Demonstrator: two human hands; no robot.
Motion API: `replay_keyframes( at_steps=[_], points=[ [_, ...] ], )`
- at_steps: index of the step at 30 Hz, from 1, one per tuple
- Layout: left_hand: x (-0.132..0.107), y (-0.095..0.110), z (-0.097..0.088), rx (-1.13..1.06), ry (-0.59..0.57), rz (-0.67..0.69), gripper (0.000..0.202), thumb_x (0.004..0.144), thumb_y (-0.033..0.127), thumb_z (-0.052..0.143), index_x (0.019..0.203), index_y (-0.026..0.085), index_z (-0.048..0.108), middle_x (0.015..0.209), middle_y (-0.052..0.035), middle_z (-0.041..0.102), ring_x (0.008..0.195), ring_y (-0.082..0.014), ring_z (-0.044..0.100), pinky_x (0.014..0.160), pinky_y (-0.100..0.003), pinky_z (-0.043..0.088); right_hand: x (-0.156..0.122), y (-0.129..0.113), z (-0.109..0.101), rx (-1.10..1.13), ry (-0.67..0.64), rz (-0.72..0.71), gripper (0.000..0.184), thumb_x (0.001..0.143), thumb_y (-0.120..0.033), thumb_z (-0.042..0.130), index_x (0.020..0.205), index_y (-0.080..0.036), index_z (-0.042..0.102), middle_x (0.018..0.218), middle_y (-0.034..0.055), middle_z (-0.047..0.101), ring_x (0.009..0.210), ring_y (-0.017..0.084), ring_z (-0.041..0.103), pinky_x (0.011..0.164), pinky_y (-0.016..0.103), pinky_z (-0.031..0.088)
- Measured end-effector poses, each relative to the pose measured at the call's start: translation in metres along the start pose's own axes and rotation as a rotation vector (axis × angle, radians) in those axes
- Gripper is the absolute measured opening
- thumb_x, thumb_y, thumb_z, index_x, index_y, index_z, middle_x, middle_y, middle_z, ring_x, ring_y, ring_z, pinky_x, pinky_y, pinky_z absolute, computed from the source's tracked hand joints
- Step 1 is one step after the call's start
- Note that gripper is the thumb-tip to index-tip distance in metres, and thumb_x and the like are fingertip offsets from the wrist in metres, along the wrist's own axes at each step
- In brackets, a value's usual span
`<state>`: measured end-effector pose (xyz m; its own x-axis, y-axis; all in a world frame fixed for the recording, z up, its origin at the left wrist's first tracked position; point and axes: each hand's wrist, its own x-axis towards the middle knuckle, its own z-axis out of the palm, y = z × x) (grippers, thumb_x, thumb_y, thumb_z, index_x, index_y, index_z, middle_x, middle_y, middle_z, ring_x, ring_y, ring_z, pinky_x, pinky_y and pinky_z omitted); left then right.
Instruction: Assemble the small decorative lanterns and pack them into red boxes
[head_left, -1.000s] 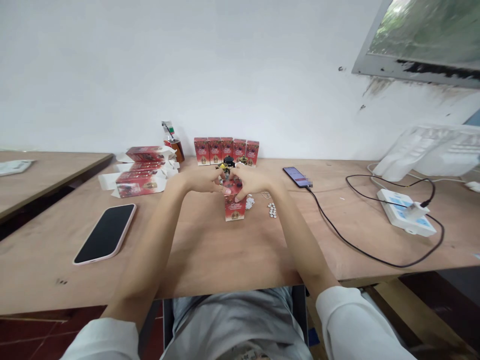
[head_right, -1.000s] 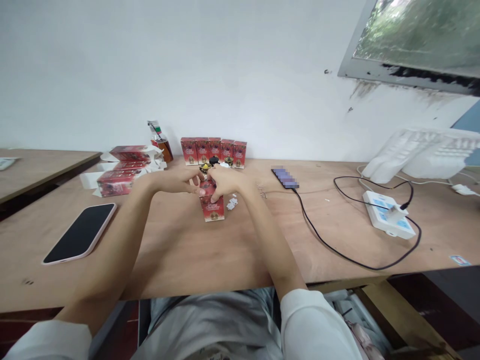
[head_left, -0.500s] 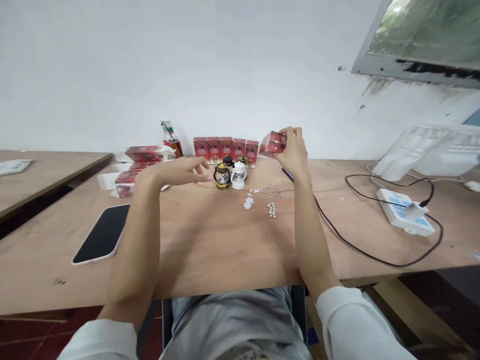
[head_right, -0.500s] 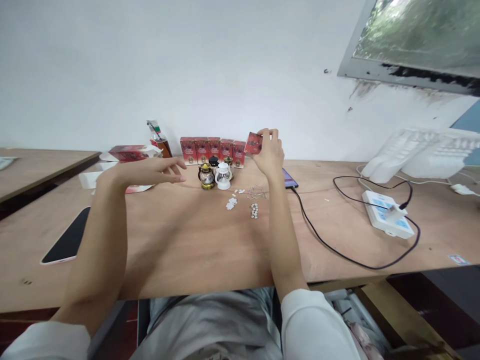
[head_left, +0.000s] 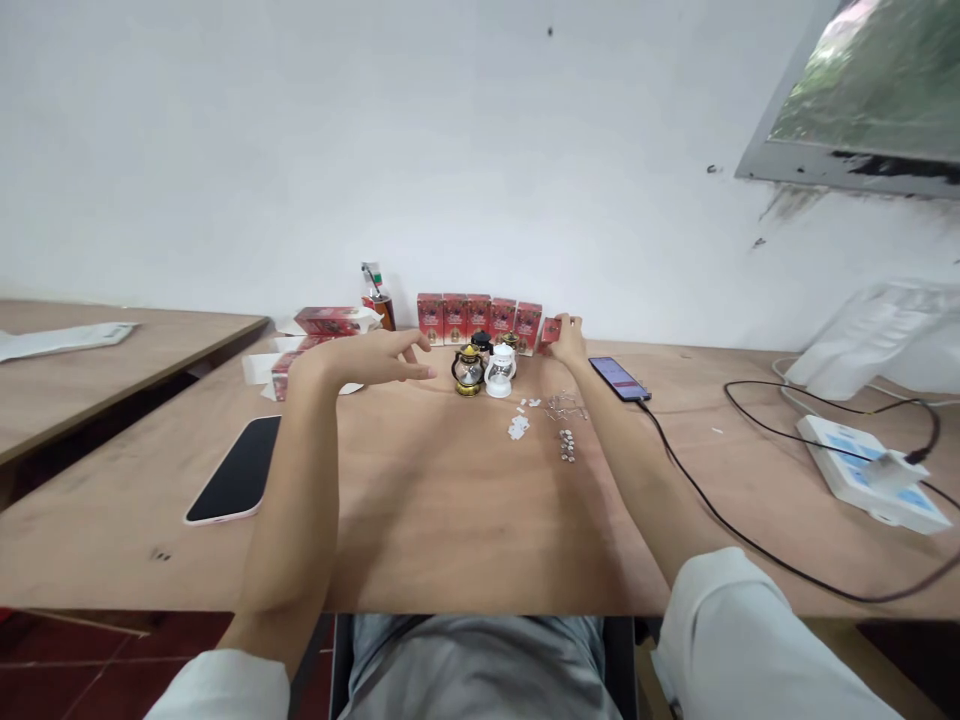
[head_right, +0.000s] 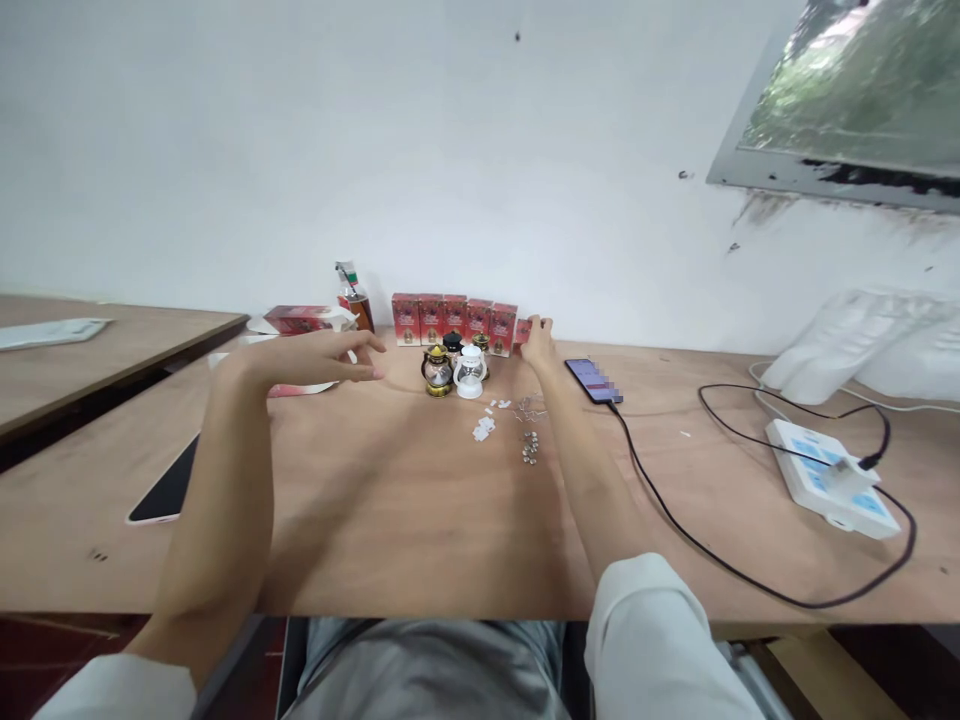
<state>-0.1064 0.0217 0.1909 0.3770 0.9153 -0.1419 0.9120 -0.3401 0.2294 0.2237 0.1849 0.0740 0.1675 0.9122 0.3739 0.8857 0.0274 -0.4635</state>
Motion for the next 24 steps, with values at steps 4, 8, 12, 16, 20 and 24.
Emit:
replay_keyframes(
  at_steps=[4, 8, 12, 16, 20, 24],
  points=[
    [-0.002, 0.004, -0.001, 0.008, 0.0, -0.002, 0.07, 0.076, 0.063, 0.043, 0.131, 0.02, 0.043, 0.127, -0.011, 0.057, 0.104, -0.0239, 0.059, 0.074, -0.026, 0.045, 0.026, 0.008, 0.0, 0.022, -0.023, -0.005, 0.059, 0.07, -0.018, 0.063, 0.126, -0.018, 0.045, 0.127, 0.0159, 0.039, 0.098, 0.024, 0.056, 0.09, 0.037, 0.043],
    [-0.003, 0.007, 0.0, 0.007, -0.016, 0.027, 0.068, 0.077, 0.062, 0.043, 0.132, 0.02, 0.041, 0.126, -0.0102, 0.058, 0.102, -0.023, 0.059, 0.073, -0.026, 0.044, 0.043, 0.019, -0.002, 0.069, -0.07, -0.062, 0.058, 0.069, -0.012, 0.062, 0.125, -0.014, 0.048, 0.127, 0.0151, 0.045, 0.111, 0.022, 0.052, 0.098, 0.034, 0.039],
    [-0.003, 0.008, 0.001, -0.034, -0.034, 0.055, 0.068, 0.077, 0.061, 0.045, 0.132, 0.021, 0.04, 0.126, -0.0107, 0.058, 0.1, -0.0226, 0.059, 0.07, -0.024, 0.043, 0.044, 0.032, 0.003, 0.14, -0.059, -0.068, 0.077, 0.064, -0.012, 0.066, 0.134, -0.009, 0.036, 0.131, 0.0181, 0.047, 0.119, 0.026, 0.048, 0.101, 0.036, 0.039],
    [-0.003, 0.008, 0.002, -0.079, -0.053, 0.06, 0.069, 0.077, 0.061, 0.046, 0.133, 0.021, 0.04, 0.124, -0.0107, 0.059, 0.099, -0.0232, 0.06, 0.07, -0.025, 0.043, 0.037, 0.045, 0.009, 0.229, -0.033, -0.007, 0.076, 0.065, -0.013, 0.064, 0.134, -0.008, 0.034, 0.13, 0.0189, 0.05, 0.119, 0.029, 0.048, 0.099, 0.04, 0.041],
    [-0.005, 0.007, 0.002, -0.094, -0.039, 0.03, 0.069, 0.076, 0.06, 0.049, 0.132, 0.022, 0.042, 0.123, -0.0101, 0.059, 0.098, -0.0235, 0.059, 0.071, -0.026, 0.042, 0.026, 0.071, -0.002, 0.213, 0.003, 0.054, 0.062, 0.07, -0.007, 0.051, 0.131, -0.009, 0.036, 0.129, 0.0175, 0.053, 0.118, 0.027, 0.05, 0.099, 0.041, 0.041],
    [-0.004, 0.006, 0.002, -0.098, -0.023, -0.021, 0.07, 0.073, 0.063, 0.051, 0.131, 0.024, 0.044, 0.123, -0.009, 0.06, 0.096, -0.0238, 0.059, 0.069, -0.026, 0.041, 0.01, 0.106, -0.025, 0.167, -0.012, 0.127, 0.05, 0.07, -0.005, 0.051, 0.119, -0.013, 0.046, 0.112, 0.0149, 0.064, 0.111, 0.026, 0.053, 0.095, 0.042, 0.043]
  ],
)
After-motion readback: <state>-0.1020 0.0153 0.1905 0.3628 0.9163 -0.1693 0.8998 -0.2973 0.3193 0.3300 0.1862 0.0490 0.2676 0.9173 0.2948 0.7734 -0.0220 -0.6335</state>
